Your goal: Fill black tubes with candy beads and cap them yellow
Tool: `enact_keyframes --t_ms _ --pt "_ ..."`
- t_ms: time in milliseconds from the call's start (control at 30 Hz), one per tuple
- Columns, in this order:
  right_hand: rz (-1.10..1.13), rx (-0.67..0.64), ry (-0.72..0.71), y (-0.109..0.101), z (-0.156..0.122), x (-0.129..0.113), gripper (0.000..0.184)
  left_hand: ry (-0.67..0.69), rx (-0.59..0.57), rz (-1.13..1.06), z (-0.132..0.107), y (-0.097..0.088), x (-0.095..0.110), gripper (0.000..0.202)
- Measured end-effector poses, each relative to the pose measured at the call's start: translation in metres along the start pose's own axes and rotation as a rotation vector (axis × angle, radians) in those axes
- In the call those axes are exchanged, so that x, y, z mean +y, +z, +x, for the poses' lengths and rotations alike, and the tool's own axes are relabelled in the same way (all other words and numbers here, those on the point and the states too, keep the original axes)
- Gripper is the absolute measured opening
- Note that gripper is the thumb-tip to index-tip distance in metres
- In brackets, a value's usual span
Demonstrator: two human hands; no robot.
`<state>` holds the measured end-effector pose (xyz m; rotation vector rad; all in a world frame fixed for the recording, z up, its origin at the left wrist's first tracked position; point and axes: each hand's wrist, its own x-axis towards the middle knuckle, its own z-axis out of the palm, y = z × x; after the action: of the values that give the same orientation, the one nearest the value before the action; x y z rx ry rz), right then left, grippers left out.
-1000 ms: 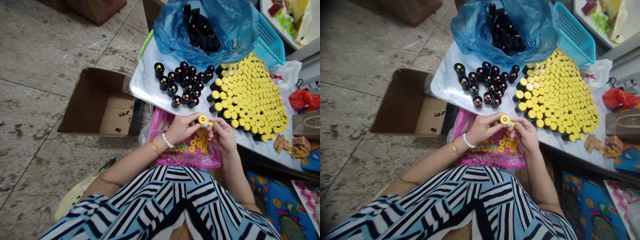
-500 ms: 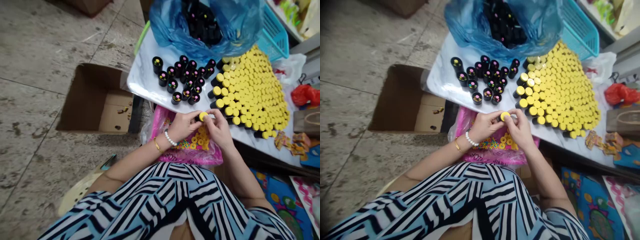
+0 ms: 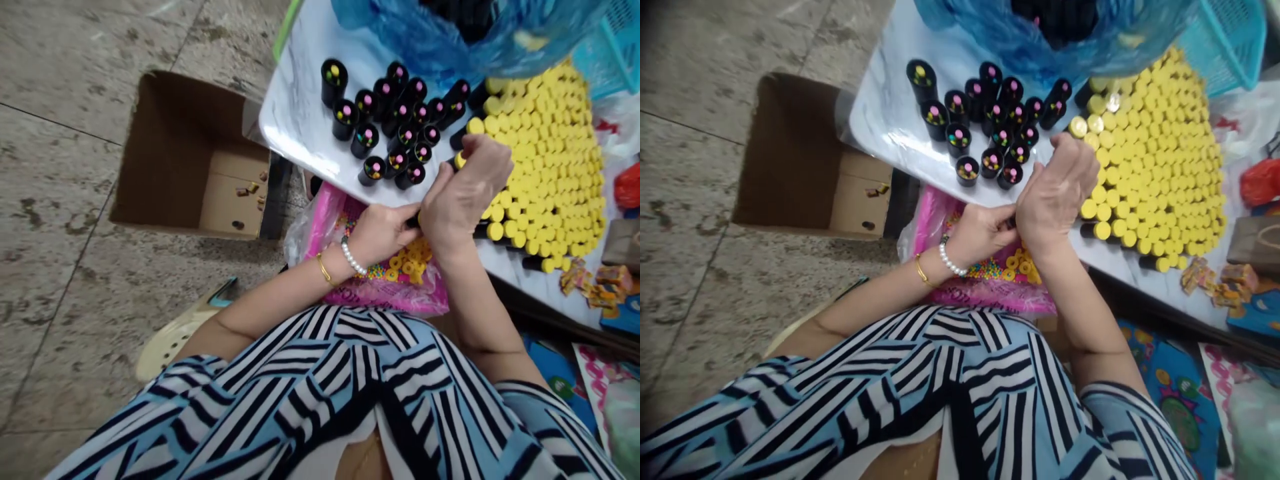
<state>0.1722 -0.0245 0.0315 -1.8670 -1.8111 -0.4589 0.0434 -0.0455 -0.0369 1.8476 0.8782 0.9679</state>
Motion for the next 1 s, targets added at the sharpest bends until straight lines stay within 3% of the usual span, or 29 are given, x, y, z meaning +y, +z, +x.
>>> enact_keyframes --t_ms 167,300,433,533,733,867,1000 --pt "0.056 0.143 -0.070 -0.017 -0.020 0.004 0.020 -0.057 0.032 0.128 -0.004 0.000 0.008 0.024" --pt "0.203 0.028 -0.152 -0.034 -0.065 0.013 0.029 -0.028 0.060 0.152 -0.008 0.004 0.002 0.036" --pt "0.099 -0.027 -0.162 -0.037 -0.098 0.023 0.015 -0.042 0.068 0.270 -0.012 0.013 -0.001 0.042" --pt "-0.005 -0.062 -0.163 -0.027 -0.091 0.032 0.024 -0.040 0.077 0.379 -0.013 0.018 0.000 0.051" --pt "-0.038 0.038 -0.114 -0.011 -0.068 0.057 0.028 0.078 0.094 0.370 -0.024 0.020 0.009 0.058" --pt "0.073 0.050 -0.049 -0.024 -0.086 0.067 0.020 0.156 0.146 0.373 -0.027 0.016 0.021 0.057" --pt "0.111 0.089 0.100 -0.037 -0.110 0.082 0.017 0.091 0.102 0.454 -0.008 0.017 0.035 0.061"
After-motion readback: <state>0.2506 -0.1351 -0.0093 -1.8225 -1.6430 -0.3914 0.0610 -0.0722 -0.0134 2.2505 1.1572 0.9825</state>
